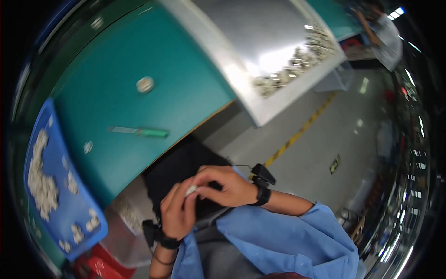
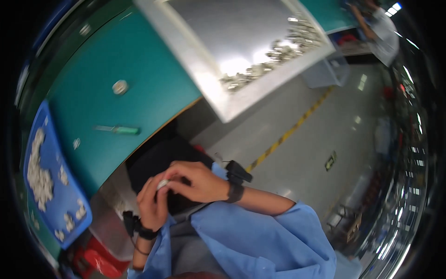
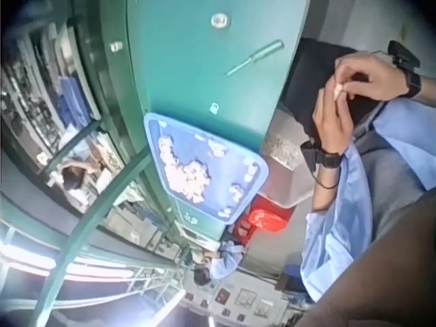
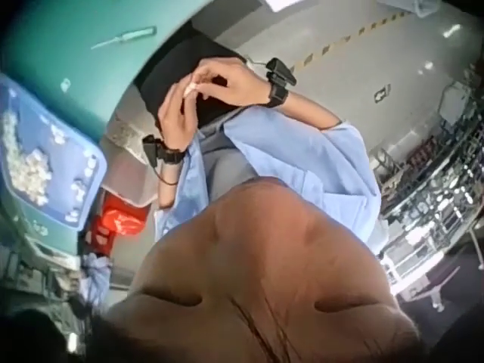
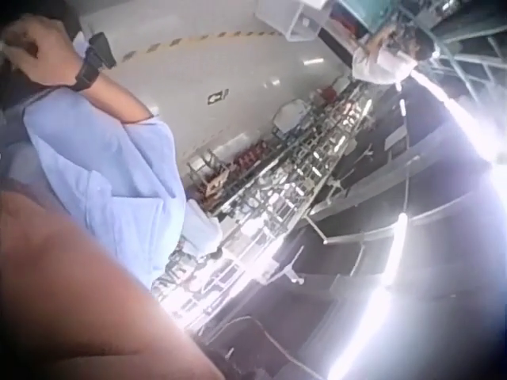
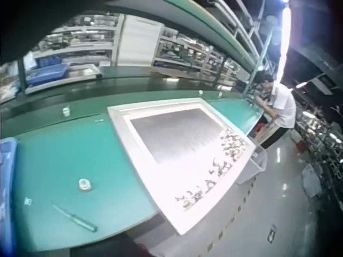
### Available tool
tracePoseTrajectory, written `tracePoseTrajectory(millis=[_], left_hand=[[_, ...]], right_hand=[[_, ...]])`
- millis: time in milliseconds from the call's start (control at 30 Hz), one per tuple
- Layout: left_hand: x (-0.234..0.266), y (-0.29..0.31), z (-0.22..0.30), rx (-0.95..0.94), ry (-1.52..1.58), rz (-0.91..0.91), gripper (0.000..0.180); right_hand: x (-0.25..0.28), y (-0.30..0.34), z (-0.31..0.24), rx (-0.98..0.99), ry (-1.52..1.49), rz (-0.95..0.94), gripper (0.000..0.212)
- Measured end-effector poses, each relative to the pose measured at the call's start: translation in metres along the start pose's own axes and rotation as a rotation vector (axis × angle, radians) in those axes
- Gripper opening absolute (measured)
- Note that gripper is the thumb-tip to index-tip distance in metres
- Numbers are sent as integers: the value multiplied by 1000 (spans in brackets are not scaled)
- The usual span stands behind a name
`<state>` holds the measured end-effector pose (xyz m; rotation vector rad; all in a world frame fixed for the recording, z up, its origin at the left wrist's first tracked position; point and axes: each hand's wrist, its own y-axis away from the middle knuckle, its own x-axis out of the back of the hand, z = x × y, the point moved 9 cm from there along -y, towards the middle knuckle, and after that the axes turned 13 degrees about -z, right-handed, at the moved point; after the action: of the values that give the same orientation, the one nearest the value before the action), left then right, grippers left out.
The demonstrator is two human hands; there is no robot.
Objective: The person assembles components by hand, picking up a white plastic housing and a metal insert, fitting the insert into the housing, and then placing the assembled unit onto a metal tray.
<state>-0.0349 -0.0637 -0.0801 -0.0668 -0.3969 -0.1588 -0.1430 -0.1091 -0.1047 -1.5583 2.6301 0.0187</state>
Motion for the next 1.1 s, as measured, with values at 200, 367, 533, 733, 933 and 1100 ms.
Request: tracePoseTrajectory(millis=[200, 367, 533, 733, 933, 1100], left_hand=[[-13, 29, -38, 157, 101, 37, 27], [-2, 36, -40, 89, 19, 16, 27], [6, 25, -41, 65, 50, -38, 30], [6, 24, -40, 120, 181, 11, 33], [2, 34, -36, 163, 484, 117, 33], [3, 34, -29, 148, 545, 161, 42]], right_hand=[[-14, 10, 46, 31, -169, 103, 13], [-20, 1, 61, -113, -246, -18, 12], [-11, -11, 48, -110, -223, -25, 13], [-8, -17, 17, 48, 24, 13, 15], [-12, -14, 10, 43, -62, 19, 20], [-14, -13, 2, 27, -222, 45, 23]])
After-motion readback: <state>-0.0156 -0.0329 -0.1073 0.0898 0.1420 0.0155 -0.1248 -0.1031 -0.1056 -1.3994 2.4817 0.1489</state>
